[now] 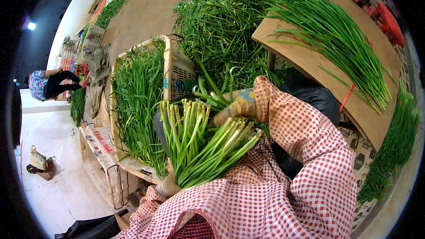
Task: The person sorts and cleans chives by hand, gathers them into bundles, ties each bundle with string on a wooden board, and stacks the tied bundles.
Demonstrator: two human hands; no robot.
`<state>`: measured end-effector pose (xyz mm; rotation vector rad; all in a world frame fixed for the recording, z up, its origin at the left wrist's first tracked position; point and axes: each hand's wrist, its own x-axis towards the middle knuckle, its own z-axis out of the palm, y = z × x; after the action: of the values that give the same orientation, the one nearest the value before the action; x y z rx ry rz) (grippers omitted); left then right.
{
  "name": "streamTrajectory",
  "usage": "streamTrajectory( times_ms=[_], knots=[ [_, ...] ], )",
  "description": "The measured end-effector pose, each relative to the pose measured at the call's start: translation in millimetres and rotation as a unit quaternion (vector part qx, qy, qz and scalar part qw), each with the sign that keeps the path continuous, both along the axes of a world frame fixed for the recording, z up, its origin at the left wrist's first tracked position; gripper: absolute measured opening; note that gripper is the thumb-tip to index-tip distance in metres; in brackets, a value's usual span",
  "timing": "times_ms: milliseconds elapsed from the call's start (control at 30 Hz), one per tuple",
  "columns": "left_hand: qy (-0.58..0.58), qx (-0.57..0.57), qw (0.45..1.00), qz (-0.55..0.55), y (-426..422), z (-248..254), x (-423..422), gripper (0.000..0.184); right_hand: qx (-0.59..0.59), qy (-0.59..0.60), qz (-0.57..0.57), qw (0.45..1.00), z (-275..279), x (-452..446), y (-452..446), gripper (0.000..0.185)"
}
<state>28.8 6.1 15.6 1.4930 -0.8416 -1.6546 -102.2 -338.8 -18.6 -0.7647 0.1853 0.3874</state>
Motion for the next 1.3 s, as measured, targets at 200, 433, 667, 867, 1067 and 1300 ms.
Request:
streamTrajectory(
  times_ms=[200,433,667,867,1067,1300],
  knots=[
    [0.018,0.007,1.000,0.004,-9.8,0.1,-1.8,0.079,-0.045,-0.081,0.120,0.988,-1.8,-5.0,5.0,0.037],
    [0.039,0.006,0.999,0.027,-9.6,-4.3,-7.8,0.078,-0.162,0.070,-0.043,0.983,-9.5,-3.5,3.7,0.040],
    [0.059,0.006,0.996,0.066,-6.3,-14.6,-11.5,0.077,-0.284,0.225,-0.262,0.894,-20.5,23.8,-28.2,0.038],
    [0.080,0.018,0.993,0.085,-11.6,-24.8,-9.5,0.076,-0.489,0.088,0.004,0.868,-31.8,57.6,-81.8,0.050],
    [0.097,0.038,0.990,0.092,-19.4,-28.0,-7.7,0.075,-0.500,0.030,0.305,0.810,26.0,92.4,-36.3,0.055],
    [0.118,0.052,0.987,0.099,-22.7,-31.6,-3.3,0.074,-0.505,-0.064,0.078,0.857,-101.5,34.1,-9.0,0.024]
  ],
)
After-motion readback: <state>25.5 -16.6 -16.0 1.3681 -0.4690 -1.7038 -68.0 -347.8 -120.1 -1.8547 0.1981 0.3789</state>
